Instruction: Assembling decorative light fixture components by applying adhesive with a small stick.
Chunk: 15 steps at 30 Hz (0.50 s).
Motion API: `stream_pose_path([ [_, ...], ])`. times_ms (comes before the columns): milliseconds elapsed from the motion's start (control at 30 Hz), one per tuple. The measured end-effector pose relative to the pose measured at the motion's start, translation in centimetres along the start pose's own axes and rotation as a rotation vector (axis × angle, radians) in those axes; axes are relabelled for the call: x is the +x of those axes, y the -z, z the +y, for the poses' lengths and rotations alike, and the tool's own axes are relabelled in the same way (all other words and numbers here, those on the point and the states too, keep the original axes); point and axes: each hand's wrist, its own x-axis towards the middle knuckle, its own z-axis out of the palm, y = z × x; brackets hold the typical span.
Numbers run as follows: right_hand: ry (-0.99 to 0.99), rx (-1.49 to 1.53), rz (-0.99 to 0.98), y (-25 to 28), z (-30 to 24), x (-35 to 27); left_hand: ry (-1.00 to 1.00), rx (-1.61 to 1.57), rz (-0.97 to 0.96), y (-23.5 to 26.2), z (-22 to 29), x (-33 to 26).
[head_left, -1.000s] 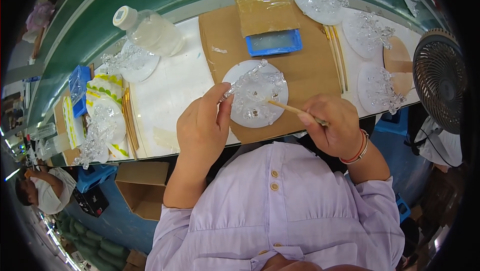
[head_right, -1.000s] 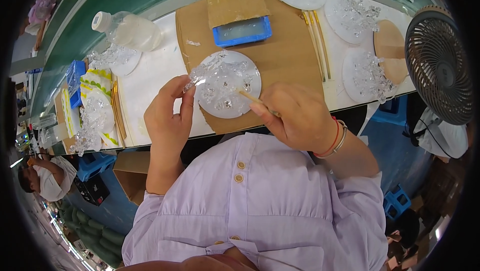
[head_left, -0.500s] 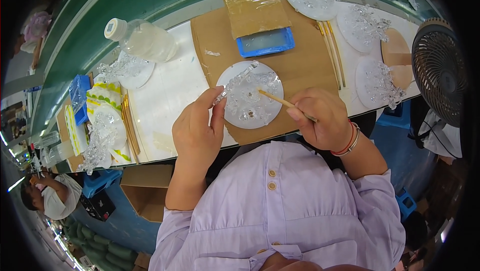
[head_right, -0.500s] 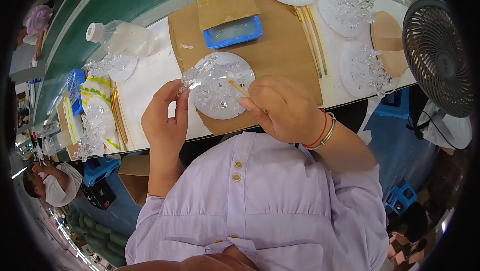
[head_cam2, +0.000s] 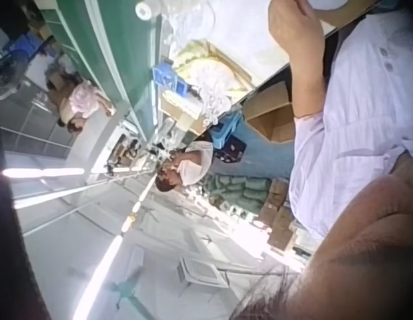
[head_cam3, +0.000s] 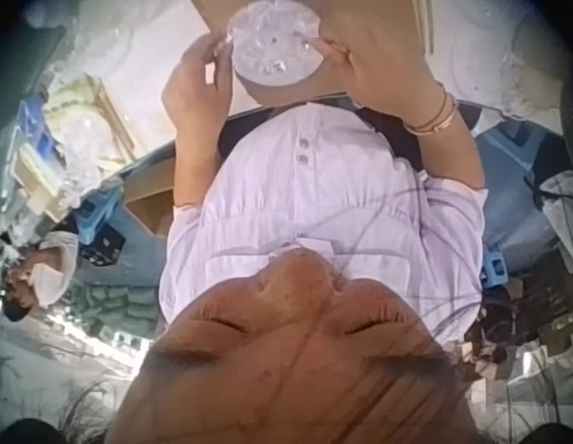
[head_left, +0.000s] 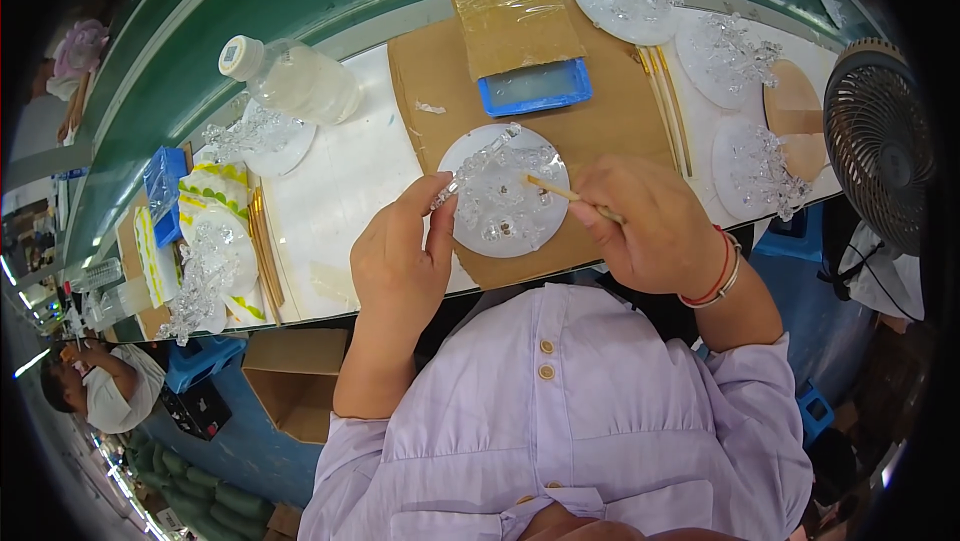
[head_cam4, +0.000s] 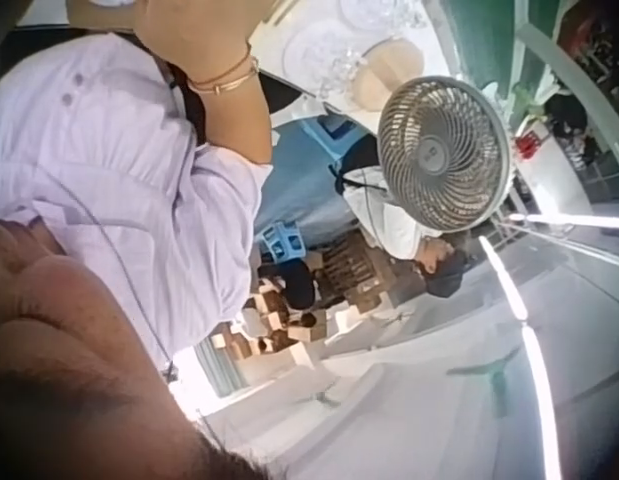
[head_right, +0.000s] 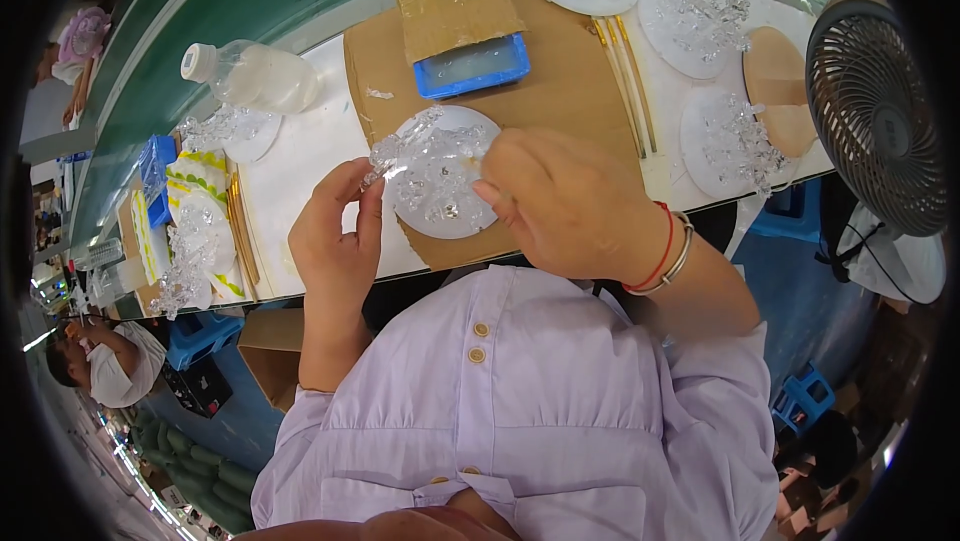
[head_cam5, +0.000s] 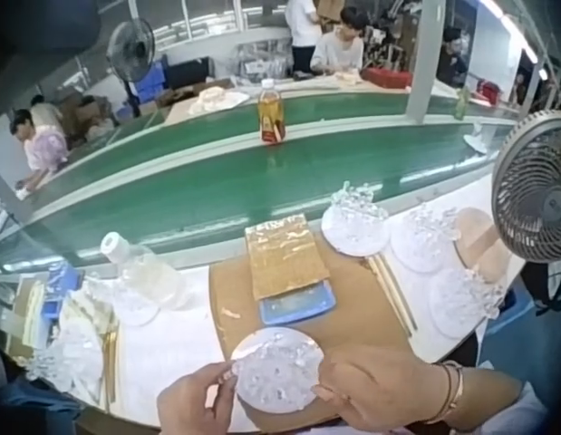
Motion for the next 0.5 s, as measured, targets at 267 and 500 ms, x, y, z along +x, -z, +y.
stream_pose_path([
  [267, 0.068, 0.125, 0.112, -1.4, 2.0, -0.7, 0.0, -0.014, 0.012, -0.1, 0.0, 0.1],
  [500, 0.026, 0.183, 0.179, -1.9, 2.6, -2.4, 0.021, -0.046, 0.005, 0.0, 0.1, 0.0],
])
